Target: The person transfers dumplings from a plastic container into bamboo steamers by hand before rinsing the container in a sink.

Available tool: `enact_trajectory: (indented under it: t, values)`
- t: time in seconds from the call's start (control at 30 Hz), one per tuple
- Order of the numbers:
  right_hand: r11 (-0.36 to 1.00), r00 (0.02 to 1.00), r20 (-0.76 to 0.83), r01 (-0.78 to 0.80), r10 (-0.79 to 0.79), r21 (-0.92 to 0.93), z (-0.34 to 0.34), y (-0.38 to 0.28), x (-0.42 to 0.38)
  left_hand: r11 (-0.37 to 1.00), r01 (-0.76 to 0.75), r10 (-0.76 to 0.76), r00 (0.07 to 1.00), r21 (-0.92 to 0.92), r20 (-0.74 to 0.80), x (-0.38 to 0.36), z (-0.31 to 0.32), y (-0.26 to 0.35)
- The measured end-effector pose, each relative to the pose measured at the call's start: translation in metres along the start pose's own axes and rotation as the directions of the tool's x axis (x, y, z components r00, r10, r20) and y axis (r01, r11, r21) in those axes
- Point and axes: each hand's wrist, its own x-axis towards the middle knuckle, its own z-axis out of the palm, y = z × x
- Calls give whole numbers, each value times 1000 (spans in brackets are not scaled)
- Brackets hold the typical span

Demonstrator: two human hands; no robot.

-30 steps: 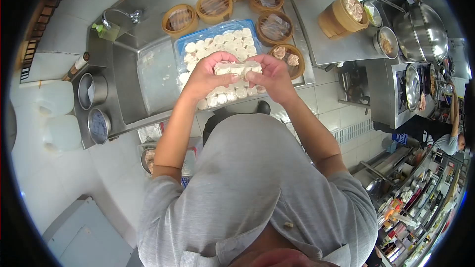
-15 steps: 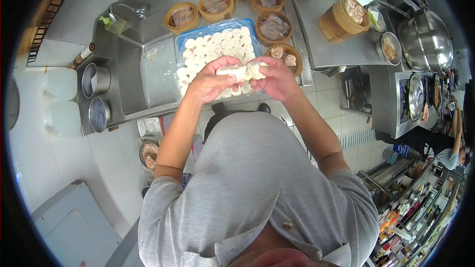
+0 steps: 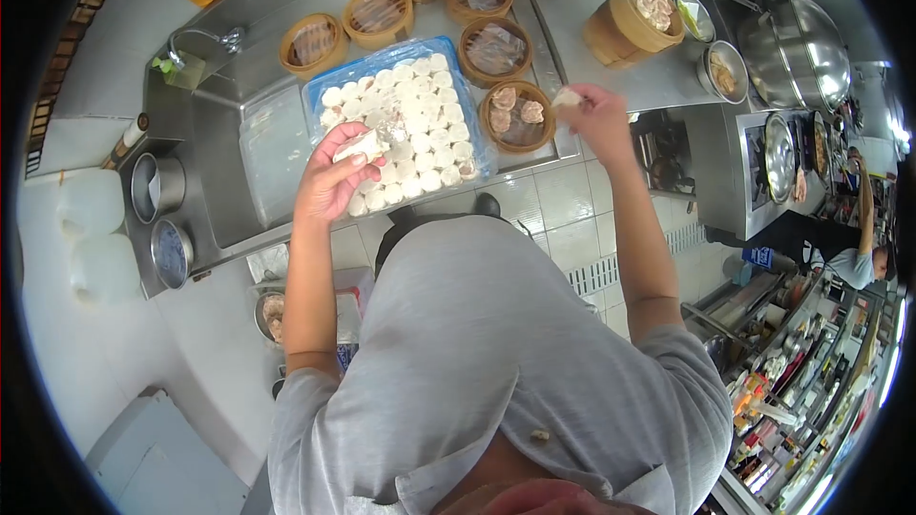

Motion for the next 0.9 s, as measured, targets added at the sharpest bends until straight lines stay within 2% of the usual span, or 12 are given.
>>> enact_trajectory:
  t: [0.03,0.13,0.27,0.37,0.5,0.67,0.77,0.87,0.9]
  values:
    - [968,998,-12,51,-56,-246,4,6,0,1000,8,-8,1000,1,1,1,-2,-1]
    - [865,961,-65,210,-268,-456,32,32,-1,999,39,-39,999,0,24,7,-5,-10]
    - [808,987,-74,76,-146,-585,58,45,0,996,84,-84,995,0,47,15,-1,-14]
    - [793,991,-109,0,-84,-609,71,57,8,994,105,-106,993,18,48,20,0,-12]
    - [694,995,-95,-45,-34,-718,78,58,14,995,93,-95,994,42,50,25,0,-11]
    - [625,999,-50,-37,-4,-780,78,42,9,991,132,-134,990,29,52,29,3,-9]
    - [703,983,-26,110,-180,-703,68,49,0,989,131,-135,989,62,58,30,1,-10]
    - [868,976,-106,115,-188,-483,42,59,3,991,118,-123,989,64,79,29,-2,-11]
    - [873,964,-151,126,-220,-472,32,70,10,992,106,-111,991,70,72,28,-1,-11]
